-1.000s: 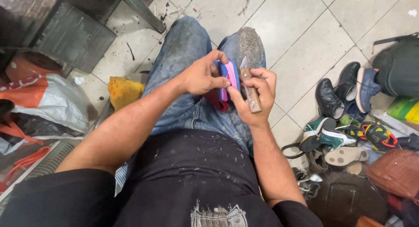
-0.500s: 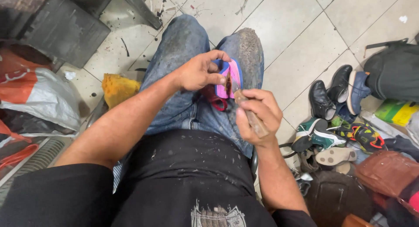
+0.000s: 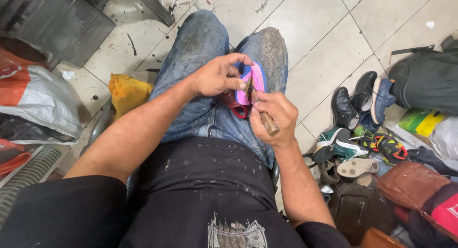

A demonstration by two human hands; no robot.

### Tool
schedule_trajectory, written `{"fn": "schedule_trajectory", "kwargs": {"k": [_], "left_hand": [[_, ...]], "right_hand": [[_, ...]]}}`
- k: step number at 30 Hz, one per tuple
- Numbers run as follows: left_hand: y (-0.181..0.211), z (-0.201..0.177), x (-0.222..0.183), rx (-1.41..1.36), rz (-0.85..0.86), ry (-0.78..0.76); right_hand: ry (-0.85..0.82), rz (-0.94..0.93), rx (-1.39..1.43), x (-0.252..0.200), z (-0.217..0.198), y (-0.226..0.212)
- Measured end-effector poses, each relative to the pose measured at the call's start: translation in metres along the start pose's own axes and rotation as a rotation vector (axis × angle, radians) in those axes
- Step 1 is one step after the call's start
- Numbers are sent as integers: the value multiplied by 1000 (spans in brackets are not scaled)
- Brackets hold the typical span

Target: Trimming the excess material from a shoe sole using a hand knife and then smoothing the edges on a grinding machine.

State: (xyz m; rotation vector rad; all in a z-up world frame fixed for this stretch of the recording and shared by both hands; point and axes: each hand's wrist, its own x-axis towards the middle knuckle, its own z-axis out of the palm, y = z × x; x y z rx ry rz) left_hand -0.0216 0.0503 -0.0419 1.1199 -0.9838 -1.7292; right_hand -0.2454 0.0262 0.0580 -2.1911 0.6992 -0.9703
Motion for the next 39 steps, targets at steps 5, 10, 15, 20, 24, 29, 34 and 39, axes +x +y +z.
{"fn": "schedule_trajectory", "kwargs": {"k": [5,10,15,20,24,29,34,39], "left_hand": [[8,2,-3,10,-15,20],[31,8,-5,51,-3,69],[67,19,-14,195,-21,172],[139,52,-16,429,-70,209],[164,75,-19,647,-325,350],[124,54,9,644,-316,178],[84,32,29,607,-177,97],[47,18,41,406,-2,52]], "right_hand": [[151,115,268,-16,-11,0],[188,156,329,5,-40,2],[-67,606,10,25,3,-4],[142,467,-75,31,-11,-23],[299,376,-147,18,-3,-7],[217,554,23,10,-18,10],[152,663,244,15,-29,33],[94,715,398,7,-34,66]]}}
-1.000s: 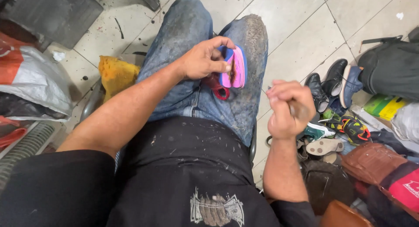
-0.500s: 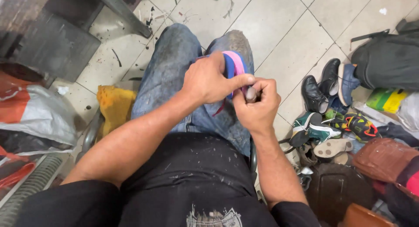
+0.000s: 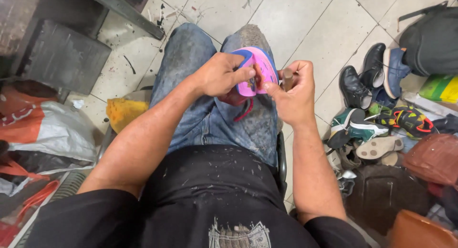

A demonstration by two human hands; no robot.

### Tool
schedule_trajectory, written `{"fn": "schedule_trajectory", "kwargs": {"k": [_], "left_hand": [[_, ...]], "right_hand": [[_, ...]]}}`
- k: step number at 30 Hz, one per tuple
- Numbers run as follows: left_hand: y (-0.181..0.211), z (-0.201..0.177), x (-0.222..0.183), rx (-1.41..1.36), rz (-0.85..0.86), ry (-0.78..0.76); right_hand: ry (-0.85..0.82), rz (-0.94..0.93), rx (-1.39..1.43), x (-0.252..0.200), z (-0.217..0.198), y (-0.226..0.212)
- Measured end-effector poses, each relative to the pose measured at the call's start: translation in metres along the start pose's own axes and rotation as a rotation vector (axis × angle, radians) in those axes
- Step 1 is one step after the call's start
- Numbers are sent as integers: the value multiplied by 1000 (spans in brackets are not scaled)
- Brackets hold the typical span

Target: Trimming the excess material from a shoe sole using a hand knife and then smoothing the edges on a grinding machine.

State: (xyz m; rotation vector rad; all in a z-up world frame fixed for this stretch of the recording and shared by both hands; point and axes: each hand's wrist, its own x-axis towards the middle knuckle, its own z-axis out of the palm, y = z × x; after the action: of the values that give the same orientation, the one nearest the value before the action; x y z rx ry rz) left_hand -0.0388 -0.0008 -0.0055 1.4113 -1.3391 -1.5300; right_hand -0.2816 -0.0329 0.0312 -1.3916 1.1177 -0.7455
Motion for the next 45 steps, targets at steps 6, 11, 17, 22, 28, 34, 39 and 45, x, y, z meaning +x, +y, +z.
{"fn": "schedule_trajectory", "kwargs": {"k": [6,11,17,22,28,34,39,45], "left_hand": [[-4,1,7,-27,24,-27],[-5,5,15,-9,-48,-32],[-15,8,44,52,-136,-63],[33,1,24,65,-181,-74],[26,1,21,15,-211,-3],[-42,5,39,-44,-161,12],[-34,3,3,-110,-66,-20],[-29,8,-11,-94,2,17]], "right_hand": [[-46,152,102,10,-11,4],[-38,203,187,20,-17,21],[19,213,153,22,-13,16],[52,203,117,27,-12,20],[56,168,98,22,-1,11],[30,80,-178,-10,10,-28],[159,-394,-146,-23,-31,-56],[87,-454,92,-54,-1,-87]]}}
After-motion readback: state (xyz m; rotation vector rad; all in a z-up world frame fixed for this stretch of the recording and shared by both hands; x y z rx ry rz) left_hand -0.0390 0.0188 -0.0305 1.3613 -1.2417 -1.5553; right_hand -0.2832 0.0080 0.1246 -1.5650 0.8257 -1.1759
